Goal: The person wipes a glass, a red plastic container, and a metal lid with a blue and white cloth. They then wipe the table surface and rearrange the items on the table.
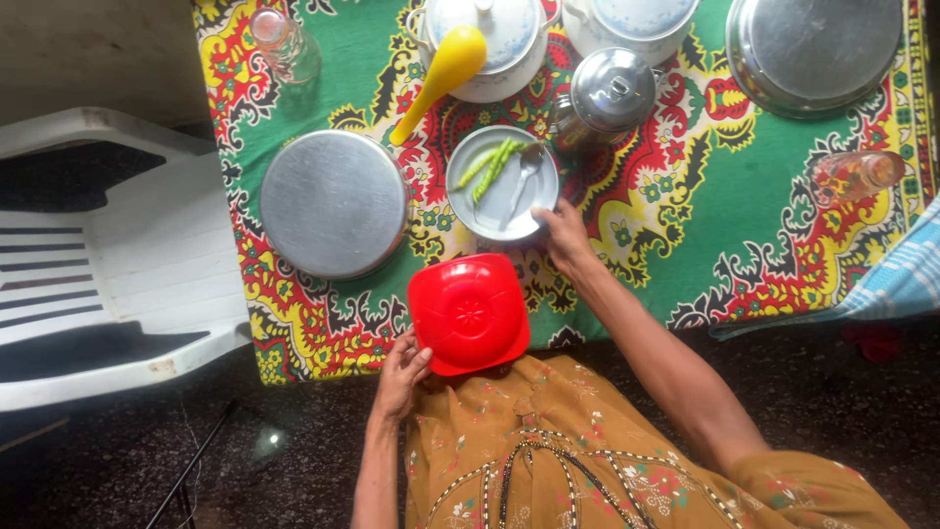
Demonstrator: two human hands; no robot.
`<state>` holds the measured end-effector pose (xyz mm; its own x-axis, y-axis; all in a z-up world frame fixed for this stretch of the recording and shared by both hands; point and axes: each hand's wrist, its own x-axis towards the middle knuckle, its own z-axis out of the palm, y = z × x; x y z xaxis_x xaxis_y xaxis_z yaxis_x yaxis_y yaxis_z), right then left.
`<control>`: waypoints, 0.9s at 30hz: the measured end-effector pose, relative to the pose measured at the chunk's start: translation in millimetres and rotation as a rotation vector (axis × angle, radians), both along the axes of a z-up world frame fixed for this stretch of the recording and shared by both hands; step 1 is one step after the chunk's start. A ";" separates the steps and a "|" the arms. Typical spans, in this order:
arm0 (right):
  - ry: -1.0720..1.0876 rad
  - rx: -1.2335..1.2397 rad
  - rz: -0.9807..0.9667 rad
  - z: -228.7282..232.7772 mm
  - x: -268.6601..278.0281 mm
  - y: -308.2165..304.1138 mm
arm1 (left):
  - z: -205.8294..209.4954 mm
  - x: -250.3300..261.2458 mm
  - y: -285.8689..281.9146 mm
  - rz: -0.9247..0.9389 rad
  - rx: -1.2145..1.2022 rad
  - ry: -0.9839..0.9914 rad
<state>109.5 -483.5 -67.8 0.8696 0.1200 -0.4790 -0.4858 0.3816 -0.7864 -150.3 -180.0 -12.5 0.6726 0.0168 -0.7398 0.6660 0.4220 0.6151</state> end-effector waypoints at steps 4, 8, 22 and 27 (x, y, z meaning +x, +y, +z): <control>0.090 -0.052 -0.020 -7.7 28.2 24.8 | 1.3 5.5 -10.2 -0.017 -0.010 -0.024; 0.099 -0.087 -0.031 -6.6 49.6 32.0 | -0.7 22.3 -26.0 -0.012 -0.069 -0.040; 0.117 -0.198 0.193 20.1 79.4 12.4 | -41.7 74.4 -63.8 -0.073 -0.094 -0.260; 0.102 -0.371 0.399 41.9 82.1 -5.8 | -37.0 80.3 -73.3 -0.067 -0.142 -0.173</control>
